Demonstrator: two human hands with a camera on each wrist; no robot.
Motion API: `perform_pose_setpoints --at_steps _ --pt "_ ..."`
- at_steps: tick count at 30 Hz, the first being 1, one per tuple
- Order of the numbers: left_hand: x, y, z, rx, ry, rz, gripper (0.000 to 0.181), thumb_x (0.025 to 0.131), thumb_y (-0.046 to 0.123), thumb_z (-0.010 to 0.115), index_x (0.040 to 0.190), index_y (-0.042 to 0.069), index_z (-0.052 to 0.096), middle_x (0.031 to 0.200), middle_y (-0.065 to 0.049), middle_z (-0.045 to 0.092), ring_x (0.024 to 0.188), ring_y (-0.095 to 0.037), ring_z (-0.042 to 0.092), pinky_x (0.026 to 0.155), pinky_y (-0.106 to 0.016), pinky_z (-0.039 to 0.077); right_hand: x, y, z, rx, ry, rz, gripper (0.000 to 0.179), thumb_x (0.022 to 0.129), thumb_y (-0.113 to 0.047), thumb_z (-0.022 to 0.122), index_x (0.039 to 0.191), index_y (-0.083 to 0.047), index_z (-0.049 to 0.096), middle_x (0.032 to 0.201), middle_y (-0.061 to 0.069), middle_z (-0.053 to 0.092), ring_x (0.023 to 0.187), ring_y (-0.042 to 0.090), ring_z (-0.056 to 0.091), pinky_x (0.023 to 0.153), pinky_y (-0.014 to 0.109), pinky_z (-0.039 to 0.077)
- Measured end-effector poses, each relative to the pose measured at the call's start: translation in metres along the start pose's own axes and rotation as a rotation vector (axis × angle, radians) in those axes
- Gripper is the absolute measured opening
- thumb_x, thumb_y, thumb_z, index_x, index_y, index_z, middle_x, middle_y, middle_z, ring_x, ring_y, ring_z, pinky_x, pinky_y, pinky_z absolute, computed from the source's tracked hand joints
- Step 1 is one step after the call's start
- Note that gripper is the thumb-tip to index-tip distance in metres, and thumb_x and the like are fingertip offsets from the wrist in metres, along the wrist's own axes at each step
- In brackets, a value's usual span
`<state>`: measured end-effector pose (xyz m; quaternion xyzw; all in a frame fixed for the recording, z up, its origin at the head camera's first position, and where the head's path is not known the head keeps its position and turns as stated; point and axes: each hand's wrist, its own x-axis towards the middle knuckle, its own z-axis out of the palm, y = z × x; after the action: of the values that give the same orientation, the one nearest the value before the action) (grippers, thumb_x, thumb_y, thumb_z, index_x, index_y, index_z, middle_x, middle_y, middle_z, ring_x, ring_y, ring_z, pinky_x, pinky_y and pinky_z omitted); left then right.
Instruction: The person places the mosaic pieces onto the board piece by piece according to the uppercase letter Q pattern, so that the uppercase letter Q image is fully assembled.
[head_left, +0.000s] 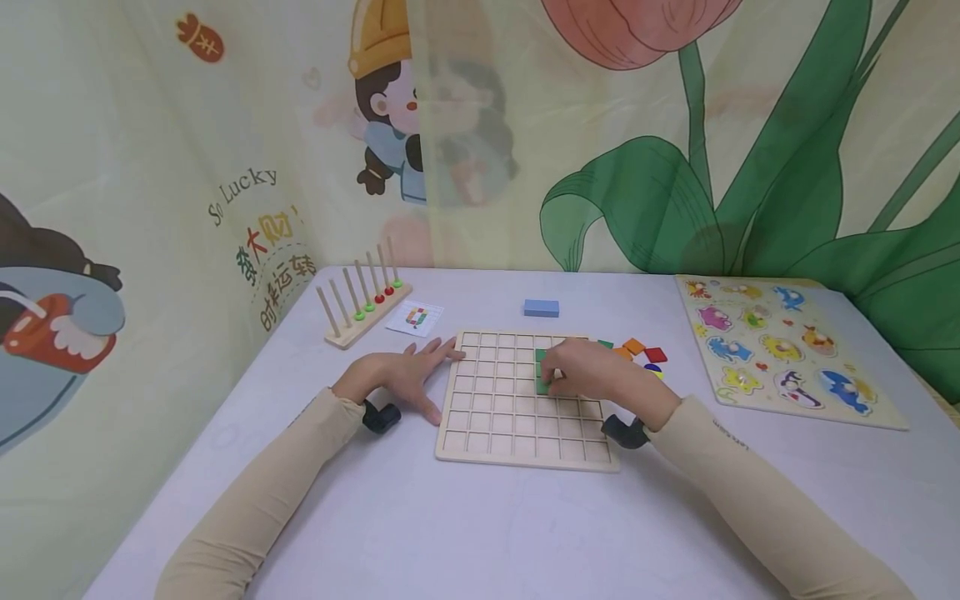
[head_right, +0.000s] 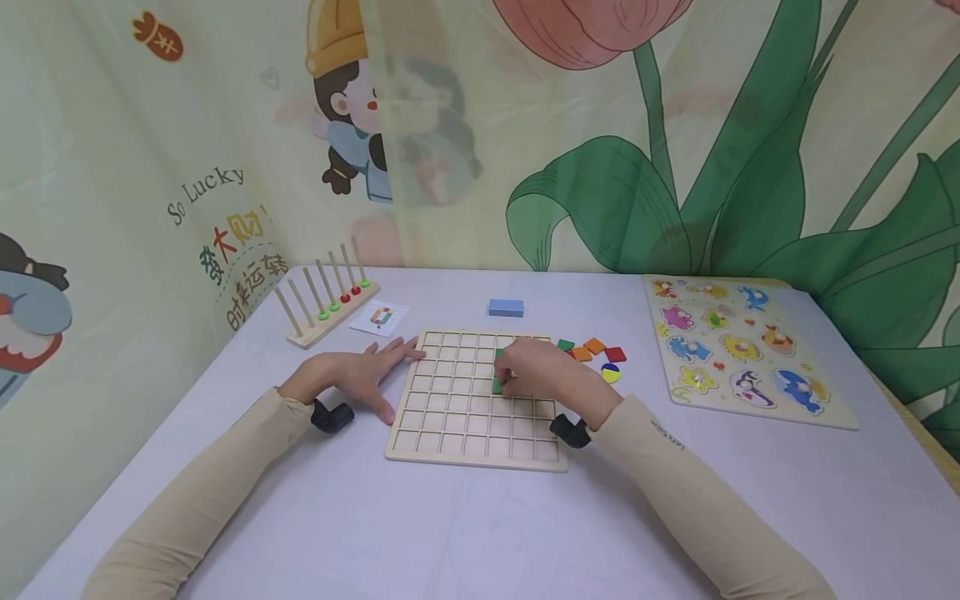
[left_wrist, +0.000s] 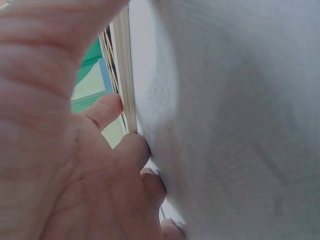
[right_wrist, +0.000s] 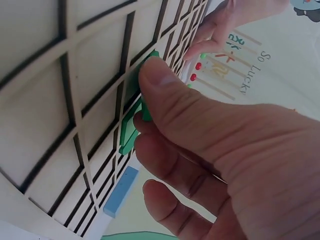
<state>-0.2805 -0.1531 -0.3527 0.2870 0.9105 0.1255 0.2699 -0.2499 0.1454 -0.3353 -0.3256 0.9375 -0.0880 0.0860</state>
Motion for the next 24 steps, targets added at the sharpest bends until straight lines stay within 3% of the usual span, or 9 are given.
perform_pose_setpoints --at_steps 12,24 --pt "0.0018 -0.0016 -0.0004 -0.005 -0.003 -0.003 0.113 0.073 0.046 0.083 0.157 0.018 0.013 0.164 -0.012 -0.011 0.151 -0.032 -0.009 0.12 -0.056 -0.001 0.0016 0.0008 0.0034 0.004 0.002 -0.01 0.014 0.081 -0.012 0.079 0.077 -0.016 0.066 0.074 -0.005 0.055 0.075 0.013 0.051 0.067 0.023 0.044" --pt "0.0038 -0.0032 0.0001 0.008 -0.006 -0.005 0.112 0.073 0.045 0.083 0.156 0.019 0.014 0.164 -0.009 -0.011 0.151 -0.03 -0.01 0.121 -0.054 -0.001 0.0036 0.0033 0.005 0.035 0.022 -0.035 0.012 0.079 -0.01 0.08 0.077 -0.014 0.069 0.07 -0.006 0.059 0.072 0.013 0.051 0.067 0.023 0.046"
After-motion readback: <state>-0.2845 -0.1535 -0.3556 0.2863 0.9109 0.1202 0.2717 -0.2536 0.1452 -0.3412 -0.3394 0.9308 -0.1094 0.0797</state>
